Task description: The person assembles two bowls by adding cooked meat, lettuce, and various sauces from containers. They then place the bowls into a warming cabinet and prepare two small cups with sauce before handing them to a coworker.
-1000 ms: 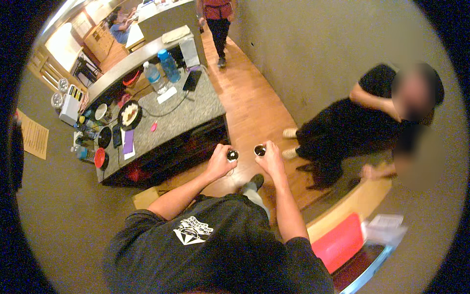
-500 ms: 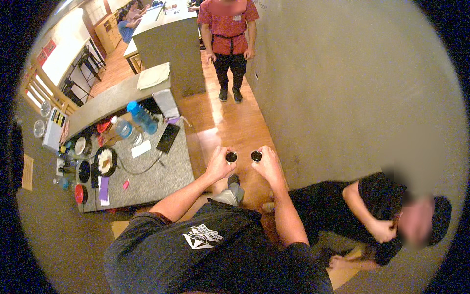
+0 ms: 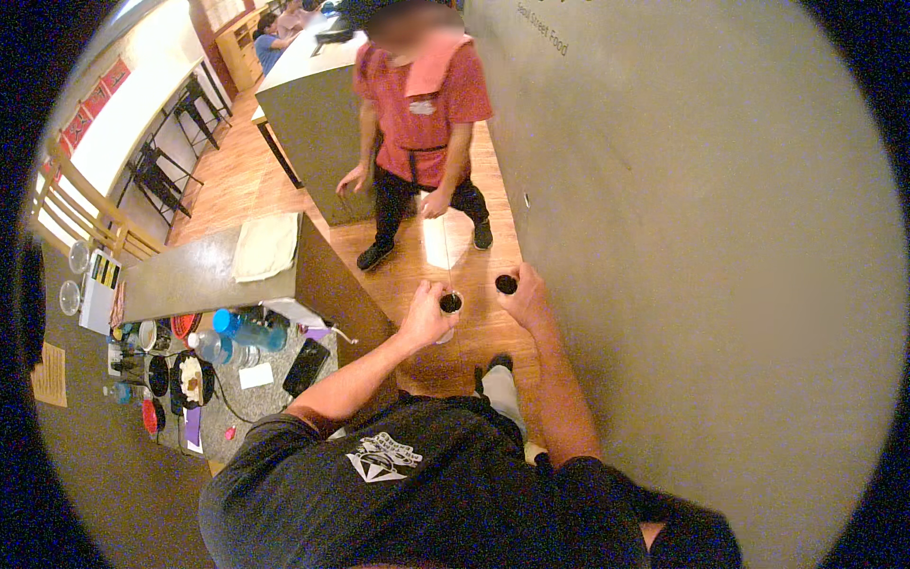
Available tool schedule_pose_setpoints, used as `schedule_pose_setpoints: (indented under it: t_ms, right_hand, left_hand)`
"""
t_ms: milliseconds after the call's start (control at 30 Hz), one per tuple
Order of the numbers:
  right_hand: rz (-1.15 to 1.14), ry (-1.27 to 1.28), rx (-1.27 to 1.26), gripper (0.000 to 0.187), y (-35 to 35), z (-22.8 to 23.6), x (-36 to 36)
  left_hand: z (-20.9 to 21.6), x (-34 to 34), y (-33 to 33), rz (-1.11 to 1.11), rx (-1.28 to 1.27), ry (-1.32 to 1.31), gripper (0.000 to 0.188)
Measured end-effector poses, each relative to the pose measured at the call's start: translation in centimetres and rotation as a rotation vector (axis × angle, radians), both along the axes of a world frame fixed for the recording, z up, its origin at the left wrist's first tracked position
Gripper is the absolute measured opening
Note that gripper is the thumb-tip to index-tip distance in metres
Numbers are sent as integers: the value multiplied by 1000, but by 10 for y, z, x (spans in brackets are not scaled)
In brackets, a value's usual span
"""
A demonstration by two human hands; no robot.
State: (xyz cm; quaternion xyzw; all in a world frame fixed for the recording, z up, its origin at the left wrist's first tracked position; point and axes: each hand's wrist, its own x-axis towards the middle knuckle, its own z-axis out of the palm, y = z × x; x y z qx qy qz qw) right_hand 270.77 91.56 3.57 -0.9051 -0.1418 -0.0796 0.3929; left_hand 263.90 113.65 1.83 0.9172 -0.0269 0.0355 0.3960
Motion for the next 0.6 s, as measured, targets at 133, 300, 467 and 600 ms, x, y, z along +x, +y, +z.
schedule_pose_setpoints:
  t_ms: [133,300,467,600]
  right_hand:
    - [82,20,-68,38,-2,-2,105]
    - [205,17,-90,39,0,0,252]
    - [295,52,-112,41,16,10,392]
    - [386,71,-143,40,33,14,500]
  left_hand:
    - [-14,90,-3,80,8,-42,52]
    - [-24,217,-15,161,-14,-27,52]
    - [-26,342,-20,284,-17,58,49]
    - [-26,446,-8,374,-52,87,50]
